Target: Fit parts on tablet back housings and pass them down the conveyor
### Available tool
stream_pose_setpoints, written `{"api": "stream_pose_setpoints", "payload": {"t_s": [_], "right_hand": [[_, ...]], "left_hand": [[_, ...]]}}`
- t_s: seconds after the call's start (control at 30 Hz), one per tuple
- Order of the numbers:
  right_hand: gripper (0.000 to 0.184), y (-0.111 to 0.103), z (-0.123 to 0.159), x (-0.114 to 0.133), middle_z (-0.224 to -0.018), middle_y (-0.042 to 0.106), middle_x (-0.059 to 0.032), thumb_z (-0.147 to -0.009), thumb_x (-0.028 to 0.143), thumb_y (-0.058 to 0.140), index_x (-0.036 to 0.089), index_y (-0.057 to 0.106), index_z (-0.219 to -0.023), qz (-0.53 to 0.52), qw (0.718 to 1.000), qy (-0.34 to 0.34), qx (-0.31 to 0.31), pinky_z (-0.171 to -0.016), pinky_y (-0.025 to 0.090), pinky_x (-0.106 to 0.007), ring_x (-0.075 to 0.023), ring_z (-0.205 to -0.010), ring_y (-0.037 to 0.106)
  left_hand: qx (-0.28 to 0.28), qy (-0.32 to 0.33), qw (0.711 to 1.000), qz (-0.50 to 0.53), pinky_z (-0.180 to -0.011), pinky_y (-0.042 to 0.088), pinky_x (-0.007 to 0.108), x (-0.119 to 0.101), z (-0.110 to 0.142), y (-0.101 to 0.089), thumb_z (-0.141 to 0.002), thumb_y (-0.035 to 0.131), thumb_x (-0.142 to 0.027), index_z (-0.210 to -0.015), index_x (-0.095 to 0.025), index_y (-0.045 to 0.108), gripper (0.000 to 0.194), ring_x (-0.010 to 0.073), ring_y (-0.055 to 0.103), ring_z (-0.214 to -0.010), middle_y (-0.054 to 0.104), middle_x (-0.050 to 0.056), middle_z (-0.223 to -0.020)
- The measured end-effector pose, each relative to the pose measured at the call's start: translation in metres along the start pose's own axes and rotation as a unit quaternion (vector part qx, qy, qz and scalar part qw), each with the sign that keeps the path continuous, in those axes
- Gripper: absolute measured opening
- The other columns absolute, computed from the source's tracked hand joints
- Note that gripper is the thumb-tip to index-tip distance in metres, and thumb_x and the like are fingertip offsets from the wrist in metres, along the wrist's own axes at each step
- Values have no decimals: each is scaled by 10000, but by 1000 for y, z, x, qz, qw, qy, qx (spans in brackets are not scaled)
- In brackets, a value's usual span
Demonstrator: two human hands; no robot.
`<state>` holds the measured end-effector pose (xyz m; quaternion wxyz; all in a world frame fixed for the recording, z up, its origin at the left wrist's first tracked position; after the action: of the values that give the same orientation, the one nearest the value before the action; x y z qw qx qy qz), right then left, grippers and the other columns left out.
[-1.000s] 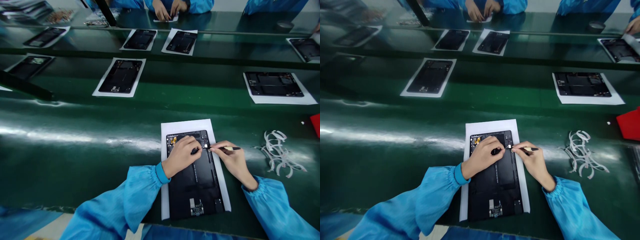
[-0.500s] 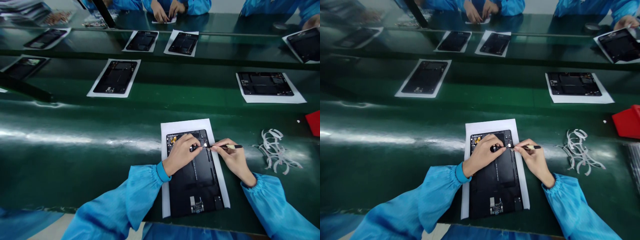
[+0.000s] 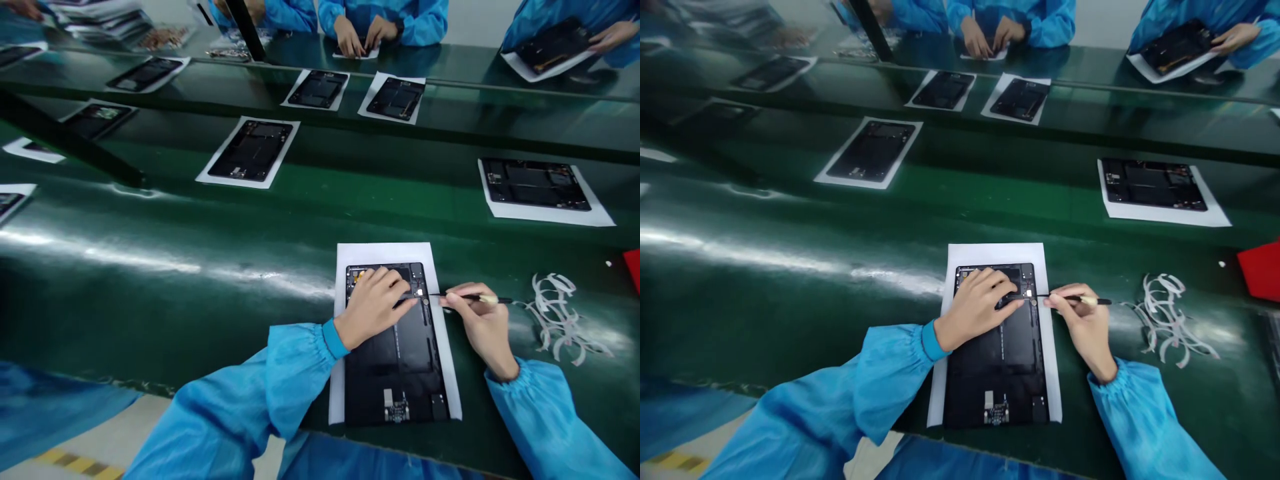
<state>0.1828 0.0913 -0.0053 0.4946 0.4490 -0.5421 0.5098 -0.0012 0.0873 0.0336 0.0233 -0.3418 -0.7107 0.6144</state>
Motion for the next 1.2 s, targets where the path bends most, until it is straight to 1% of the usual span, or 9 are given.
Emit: {"api": "stream_pose_setpoints", "payload": {"t_s": [0.13, 0.33, 0.6, 0.7, 0.77, 0.87, 0.93, 1.0, 1.2], "right_hand": [[226, -8, 0, -9, -846, 654, -24, -864, 426, 634, 208, 608, -808, -62, 998, 19, -20, -738, 583, -347, -174, -762, 680], [369, 2, 7, 17, -744, 639, -32, -977, 421, 430, 206, 591, -723, 11, 998, -63, -1, -859, 493, -368, -187, -813, 641], [261, 36, 38, 29, -682, 628, 4, -976, 361, 425, 192, 623, -965, 207, 971, -53, 109, -556, 468, -238, -124, -556, 570], [255, 64, 61, 38, -806, 693, 0, -955, 279, 473, 222, 573, -1183, 236, 945, -106, 201, -578, 502, -222, -121, -606, 628], [248, 76, 77, 54, -839, 704, -11, -965, 227, 440, 221, 583, -1168, 220, 930, -185, 228, -620, 520, -224, -123, -655, 653], [280, 83, 102, 88, -693, 649, -21, -977, 160, 373, 148, 599, -1144, 233, 875, -362, 222, -585, 496, -257, -138, -603, 609], [297, 87, 118, 103, -602, 582, -12, -966, 116, 372, 79, 601, -1150, 290, 815, -453, 215, -530, 449, -277, -144, -535, 538], [301, 91, 128, 110, -587, 562, -20, -955, 83, 370, 32, 624, -1107, 336, 772, -497, 212, -522, 423, -290, -147, -527, 504], [315, 90, 136, 111, -608, 560, -48, -940, 67, 367, -15, 625, -1102, 342, 766, -502, 211, -505, 391, -307, -160, -549, 487]], "left_hand": [[-7, 1, 999, -47, -874, 436, 414, -2, 24, -11, -925, 527, -398, -1097, -169, 640, 308, 269, 572, -1031, 648, 100, -1128], [-16, 4, 992, -122, -932, 416, 427, -4, 44, -8, -947, 521, -286, -1173, -160, 616, 276, 291, 562, -1138, 653, 101, -1217], [-118, 4, 990, 83, -789, 475, 338, 4, 36, -24, -910, 586, -189, -891, -185, 660, 76, 183, 629, -868, 712, 36, -933], [-170, 45, 970, 171, -762, 492, 309, -17, 48, -51, -870, 629, -119, -915, -178, 643, 75, 165, 634, -836, 699, 49, -904], [-178, 65, 956, 223, -742, 494, 281, -33, 62, -68, -848, 645, -81, -909, -175, 638, 113, 152, 636, -812, 689, 52, -882], [-157, -25, 928, 337, -629, 473, 245, -33, 87, -76, -889, 626, -288, -843, -169, 614, 128, 131, 595, -675, 628, 32, -742], [-70, -141, 871, 466, -531, 440, 233, -25, 103, -54, -918, 455, -558, -842, -159, 593, 428, 116, 539, -560, 575, 22, -662], [36, -244, 802, 544, -489, 421, 223, -25, 119, -26, -894, 382, -655, -849, -143, 591, 555, 105, 514, -501, 563, 19, -621], [118, -371, 739, 550, -465, 406, 195, -25, 128, 0, -779, 686, -477, -856, -90, 658, 396, 91, 538, -474, 606, 34, -627]]}}
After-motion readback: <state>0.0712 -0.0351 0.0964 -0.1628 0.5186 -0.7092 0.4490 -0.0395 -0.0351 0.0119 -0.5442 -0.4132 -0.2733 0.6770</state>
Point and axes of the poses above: each hand's wrist, its own z-axis away from the middle knuckle, its own y-axis out of the palm, x = y × z, the point moved 9 cm from there along -z, towards the middle knuckle
